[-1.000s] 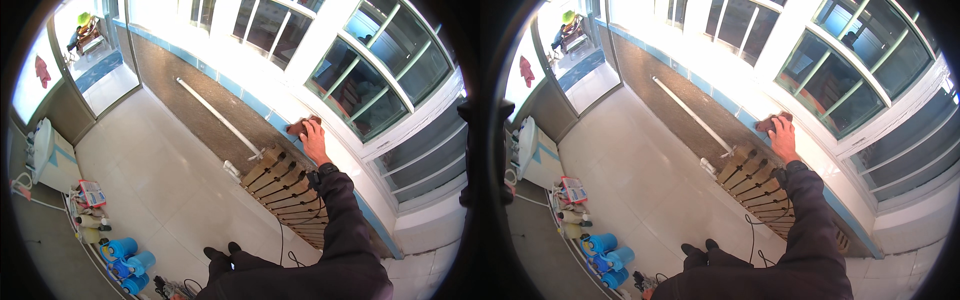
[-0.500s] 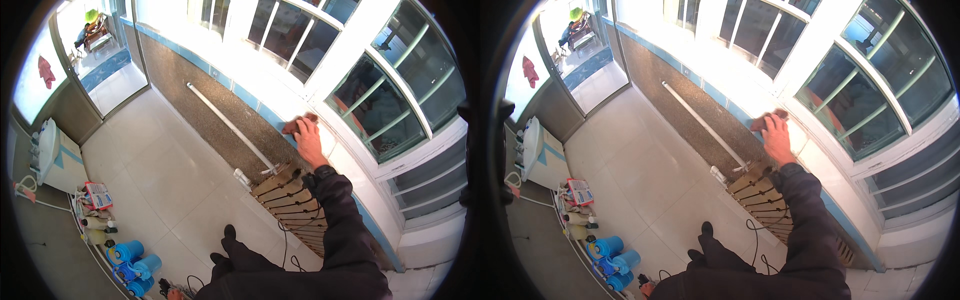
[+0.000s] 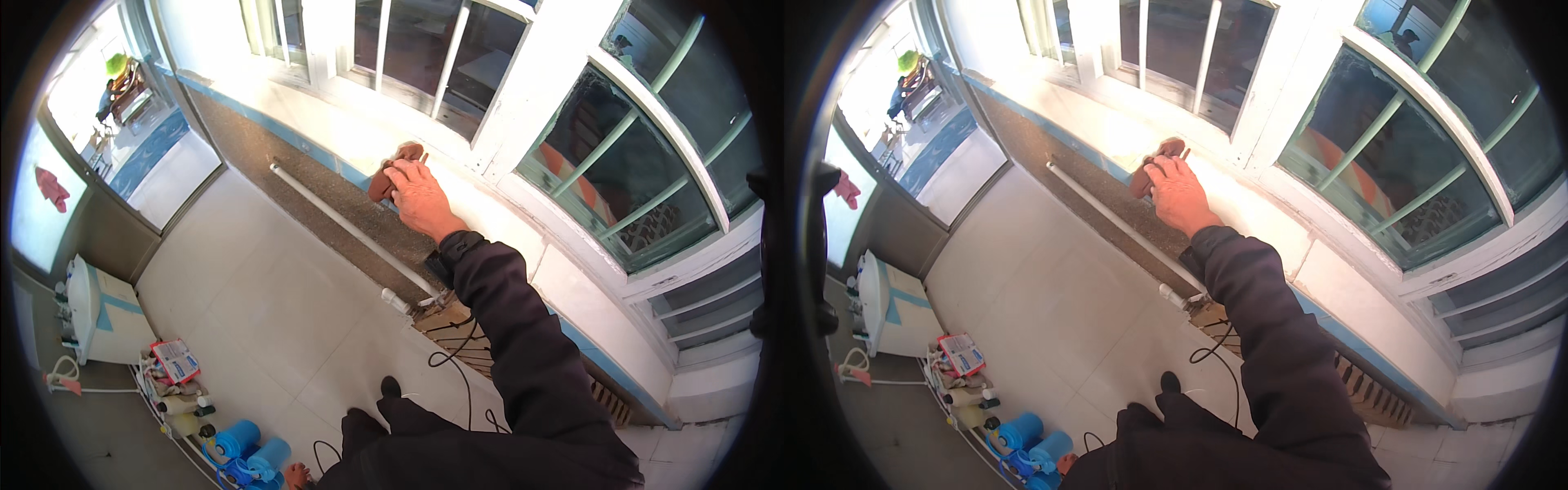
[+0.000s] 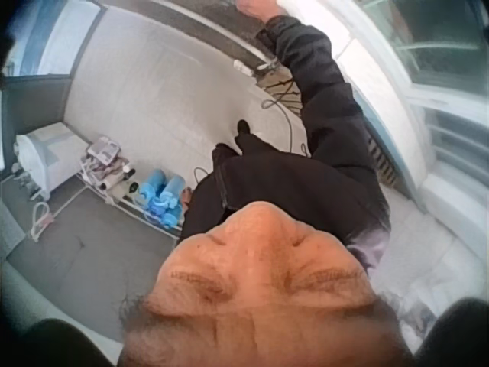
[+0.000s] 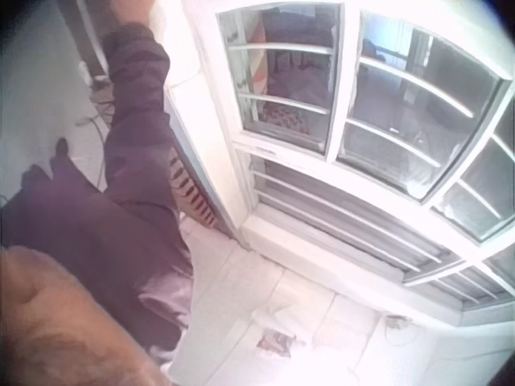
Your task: The person kneels and wipes white wall-mounted pipes with a brown cloth, then stands and wipes the window sill and frame. The person uses a cloth to clean the surfaces in a tiled room.
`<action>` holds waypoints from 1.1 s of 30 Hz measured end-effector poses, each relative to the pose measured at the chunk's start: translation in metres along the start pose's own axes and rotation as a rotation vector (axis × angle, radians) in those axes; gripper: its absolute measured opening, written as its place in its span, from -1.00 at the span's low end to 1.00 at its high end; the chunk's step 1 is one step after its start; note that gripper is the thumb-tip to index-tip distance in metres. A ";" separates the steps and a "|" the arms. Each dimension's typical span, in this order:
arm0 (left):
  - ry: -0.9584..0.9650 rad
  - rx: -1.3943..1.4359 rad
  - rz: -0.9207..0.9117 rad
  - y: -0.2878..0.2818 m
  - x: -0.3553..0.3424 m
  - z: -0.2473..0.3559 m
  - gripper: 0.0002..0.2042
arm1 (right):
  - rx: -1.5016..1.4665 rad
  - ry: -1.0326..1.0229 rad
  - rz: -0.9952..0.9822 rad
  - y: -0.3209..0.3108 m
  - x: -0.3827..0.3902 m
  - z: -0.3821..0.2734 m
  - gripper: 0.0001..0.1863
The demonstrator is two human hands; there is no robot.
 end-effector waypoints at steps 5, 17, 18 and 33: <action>-0.235 0.691 -0.233 0.018 -0.025 0.008 -0.77 | -0.061 0.053 -0.040 -0.015 0.022 0.006 -0.41; -0.505 0.741 -0.248 -0.013 -0.092 -0.015 -0.68 | -0.003 0.267 -0.047 -0.060 0.082 0.020 -0.39; -0.472 0.801 -0.217 -0.017 -0.092 -0.020 -0.68 | 0.012 0.281 -0.029 -0.058 0.082 0.019 -0.40; -0.480 0.724 -0.179 -0.041 -0.096 -0.055 -0.64 | -0.044 0.130 0.100 0.034 -0.040 -0.042 -0.43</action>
Point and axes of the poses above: each hand's wrist, its own x-axis away from the middle knuckle, its own y-axis out of the palm, z = x × y, the point moved 9 cm from there along -x, towards the middle knuckle, and after that the axes turned 9 degrees about y, right-handed, at the moved point
